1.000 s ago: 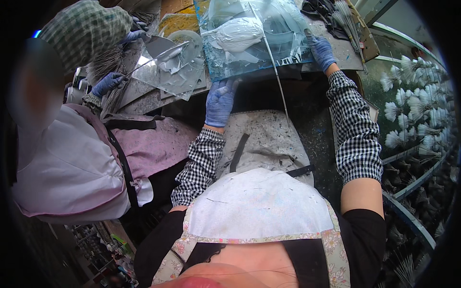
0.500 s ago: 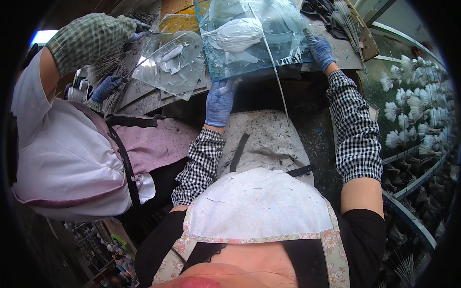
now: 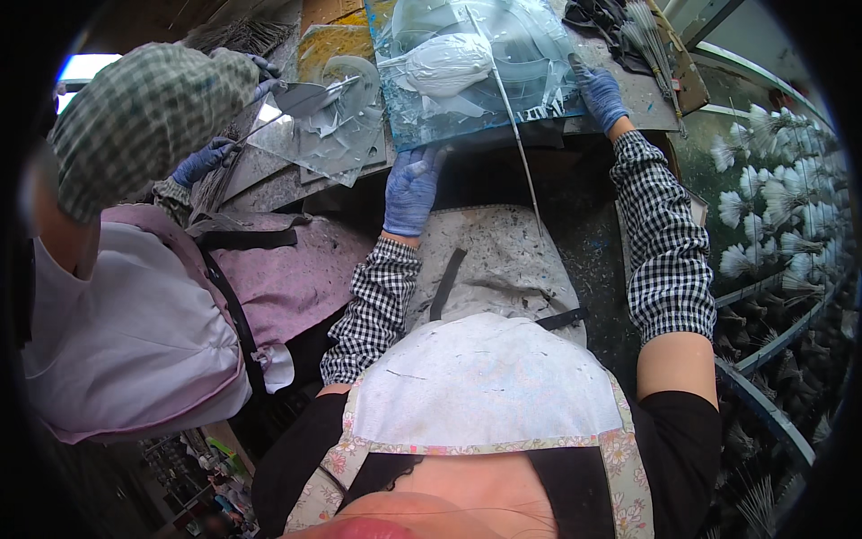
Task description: Assembling brushes by inserting bundles of bristles into a plastic base with adhesive.
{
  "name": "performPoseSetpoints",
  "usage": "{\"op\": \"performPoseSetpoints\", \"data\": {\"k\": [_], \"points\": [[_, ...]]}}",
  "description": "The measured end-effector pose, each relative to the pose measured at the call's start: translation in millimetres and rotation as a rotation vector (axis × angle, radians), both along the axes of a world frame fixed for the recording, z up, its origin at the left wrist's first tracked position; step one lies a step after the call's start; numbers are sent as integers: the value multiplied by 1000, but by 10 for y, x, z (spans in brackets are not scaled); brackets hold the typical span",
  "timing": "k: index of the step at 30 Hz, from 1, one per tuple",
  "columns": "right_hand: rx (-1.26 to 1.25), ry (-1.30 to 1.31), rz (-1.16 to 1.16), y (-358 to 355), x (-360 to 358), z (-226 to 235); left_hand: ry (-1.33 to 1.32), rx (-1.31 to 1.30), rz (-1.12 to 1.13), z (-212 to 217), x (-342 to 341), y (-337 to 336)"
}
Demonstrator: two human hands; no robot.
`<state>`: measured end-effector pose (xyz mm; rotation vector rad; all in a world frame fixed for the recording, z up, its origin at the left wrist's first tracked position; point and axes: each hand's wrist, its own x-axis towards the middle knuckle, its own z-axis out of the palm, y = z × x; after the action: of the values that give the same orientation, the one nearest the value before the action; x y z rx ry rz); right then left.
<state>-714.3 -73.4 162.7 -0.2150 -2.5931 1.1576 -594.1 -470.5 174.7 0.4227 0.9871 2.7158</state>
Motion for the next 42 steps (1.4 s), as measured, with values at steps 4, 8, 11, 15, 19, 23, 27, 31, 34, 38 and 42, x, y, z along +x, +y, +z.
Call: {"op": "performPoseSetpoints", "data": {"k": [4,8,11,15,19,23,27,31,34,38,42], "points": [[-17,-62,8,-86,31,87,9,14,6,-2,-3,-24],[-17,-68,-4,-73,34,103,18,22,0,22,6,-12],[-15,-82,-9,-5,-6,44,13,15,-4,17,3,-1],[-6,-105,0,-3,-20,25,7,3,5,-1,7,-14],[-4,-89,12,-17,-32,22,7,4,5,-11,0,-23],[14,6,10,-37,-19,-6,-1,11,13,7,6,-9],[-22,-58,-2,-51,1,60,-6,8,21,6,13,-5],[-39,-38,-12,-75,15,69,-1,4,17,2,9,-3],[-82,-132,-8,-75,6,82,11,7,15,1,7,-9],[-66,-102,4,16,-38,-14,4,12,14,12,12,22],[-2,-59,8,9,-60,-48,-5,13,24,-5,8,1]]}}
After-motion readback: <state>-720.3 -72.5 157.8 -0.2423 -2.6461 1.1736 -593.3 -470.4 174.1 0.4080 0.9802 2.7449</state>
